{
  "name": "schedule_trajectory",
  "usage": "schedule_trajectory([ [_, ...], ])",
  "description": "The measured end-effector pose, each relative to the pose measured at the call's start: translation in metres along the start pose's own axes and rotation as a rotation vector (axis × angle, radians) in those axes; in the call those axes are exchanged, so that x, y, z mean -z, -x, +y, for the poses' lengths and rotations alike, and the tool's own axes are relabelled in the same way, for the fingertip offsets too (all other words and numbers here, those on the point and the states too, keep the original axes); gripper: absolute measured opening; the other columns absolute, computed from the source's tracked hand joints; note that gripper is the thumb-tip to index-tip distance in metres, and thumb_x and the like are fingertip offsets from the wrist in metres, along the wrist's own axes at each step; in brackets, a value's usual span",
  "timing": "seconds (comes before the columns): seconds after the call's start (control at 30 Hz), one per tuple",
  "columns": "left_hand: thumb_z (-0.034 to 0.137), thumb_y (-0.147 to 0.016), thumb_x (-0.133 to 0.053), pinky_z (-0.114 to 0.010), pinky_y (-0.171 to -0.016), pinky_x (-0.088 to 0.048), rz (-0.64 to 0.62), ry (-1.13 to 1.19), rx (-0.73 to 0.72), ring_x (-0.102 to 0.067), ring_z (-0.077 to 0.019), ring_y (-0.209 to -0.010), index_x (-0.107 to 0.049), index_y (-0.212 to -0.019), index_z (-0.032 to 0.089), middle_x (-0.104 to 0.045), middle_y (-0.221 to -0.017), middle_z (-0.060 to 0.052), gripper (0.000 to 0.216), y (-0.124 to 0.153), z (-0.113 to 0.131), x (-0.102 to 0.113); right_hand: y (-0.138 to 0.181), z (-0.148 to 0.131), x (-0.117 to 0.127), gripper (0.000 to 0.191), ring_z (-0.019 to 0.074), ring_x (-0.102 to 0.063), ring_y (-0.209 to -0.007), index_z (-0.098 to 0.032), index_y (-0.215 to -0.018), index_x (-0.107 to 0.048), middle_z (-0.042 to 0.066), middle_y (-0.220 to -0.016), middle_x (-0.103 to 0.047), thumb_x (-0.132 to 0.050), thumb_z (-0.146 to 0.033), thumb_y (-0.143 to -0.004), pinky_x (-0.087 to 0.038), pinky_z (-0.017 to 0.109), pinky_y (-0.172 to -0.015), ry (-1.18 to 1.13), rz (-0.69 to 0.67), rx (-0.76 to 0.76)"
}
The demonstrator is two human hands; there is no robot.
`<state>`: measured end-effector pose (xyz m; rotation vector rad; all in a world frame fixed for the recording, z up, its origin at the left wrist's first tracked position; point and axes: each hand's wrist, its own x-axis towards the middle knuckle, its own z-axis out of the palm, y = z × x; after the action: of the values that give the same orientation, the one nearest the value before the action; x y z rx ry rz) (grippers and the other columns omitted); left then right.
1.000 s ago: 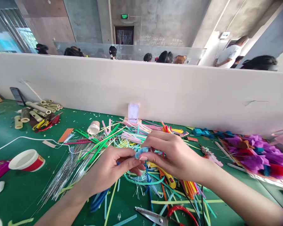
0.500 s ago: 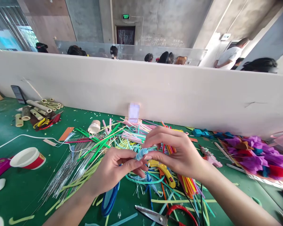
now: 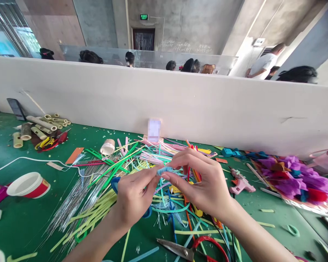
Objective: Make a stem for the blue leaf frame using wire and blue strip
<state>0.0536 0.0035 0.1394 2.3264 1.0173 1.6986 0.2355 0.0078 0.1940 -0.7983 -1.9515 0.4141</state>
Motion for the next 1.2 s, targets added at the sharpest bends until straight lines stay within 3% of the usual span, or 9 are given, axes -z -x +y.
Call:
schedule_trajectory([
  [0.17,0.018,-0.092,-0.065,-0.023,-0.06,-0.056,-0.209,0.505,0.295,-0.07,-0.0129,-0.063,-0.072,-0.106,0.021,-0.073,-0.076,0.0,0.016,-0.003,0.005,0.008,-0.005,0.002,0.002,0.012,0.0146,-0.062,-0.075,-0.019,-0.083,-0.067,0.0,-0.08,-0.067,-0.078,-0.014,-0.08,-0.05,0.031,-0.07,-0.18,-0.109,-0.048],
  [0.33,0.018,-0.093,-0.063,-0.018,-0.049,-0.047,-0.138,0.717,0.384,-0.059,-0.0072,-0.052,-0.07,-0.09,0.021,-0.059,-0.068,0.003,0.008,0.003,0.008,0.006,-0.004,0.002,-0.009,0.019,0.0128,-0.058,-0.066,-0.021,-0.077,-0.066,-0.002,-0.073,-0.063,-0.085,-0.019,-0.075,-0.048,0.028,-0.058,-0.51,-0.062,-0.197],
  [0.47,0.023,-0.095,-0.061,-0.016,-0.042,-0.039,-0.123,0.901,0.485,-0.05,-0.0047,-0.047,-0.07,-0.094,0.022,-0.057,-0.068,0.003,0.009,0.008,0.009,0.002,-0.003,0.006,-0.018,0.019,0.0122,-0.057,-0.068,-0.022,-0.076,-0.066,-0.004,-0.071,-0.061,-0.084,-0.017,-0.076,-0.05,0.028,-0.061,-0.683,-0.015,-0.167],
  [0.6,0.031,-0.096,-0.06,-0.015,-0.042,-0.033,-0.092,0.948,0.55,-0.042,-0.0047,-0.049,-0.07,-0.1,0.023,-0.056,-0.067,0.002,0.013,0.011,0.008,-0.001,0.0,0.011,-0.025,0.018,0.0119,-0.056,-0.071,-0.021,-0.078,-0.065,-0.003,-0.074,-0.059,-0.079,-0.011,-0.079,-0.048,0.028,-0.063,-0.606,0.028,-0.109],
  [0.8,0.028,-0.094,-0.065,-0.013,-0.043,-0.032,0.034,0.94,0.656,-0.039,-0.0038,-0.049,-0.068,-0.091,0.021,-0.046,-0.059,0.006,0.007,0.007,0.009,-0.005,0.009,0.005,-0.03,0.018,0.0119,-0.054,-0.069,-0.02,-0.078,-0.062,-0.003,-0.074,-0.057,-0.073,-0.005,-0.081,-0.044,0.029,-0.062,-0.378,0.159,-0.035],
  [0.97,0.03,-0.094,-0.066,-0.012,-0.04,-0.029,-0.063,1.074,0.703,-0.04,-0.0014,-0.046,-0.069,-0.087,0.021,-0.058,-0.065,0.004,0.012,0.002,0.004,0.0,0.013,-0.004,-0.022,0.015,0.0155,-0.061,-0.077,-0.019,-0.093,-0.067,0.003,-0.084,-0.065,-0.065,-0.006,-0.084,-0.05,0.033,-0.067,-0.369,0.053,-0.03],
  [1.2,0.03,-0.089,-0.071,-0.011,-0.034,-0.021,-0.254,1.392,0.791,-0.032,0.0004,-0.037,-0.068,-0.082,0.018,-0.06,-0.059,0.004,0.014,-0.002,0.001,0.005,0.004,0.01,-0.014,0.015,0.0131,-0.064,-0.069,-0.022,-0.08,-0.075,0.0,-0.074,-0.071,-0.077,-0.007,-0.078,-0.053,0.028,-0.061,-0.71,-0.058,-0.177],
])
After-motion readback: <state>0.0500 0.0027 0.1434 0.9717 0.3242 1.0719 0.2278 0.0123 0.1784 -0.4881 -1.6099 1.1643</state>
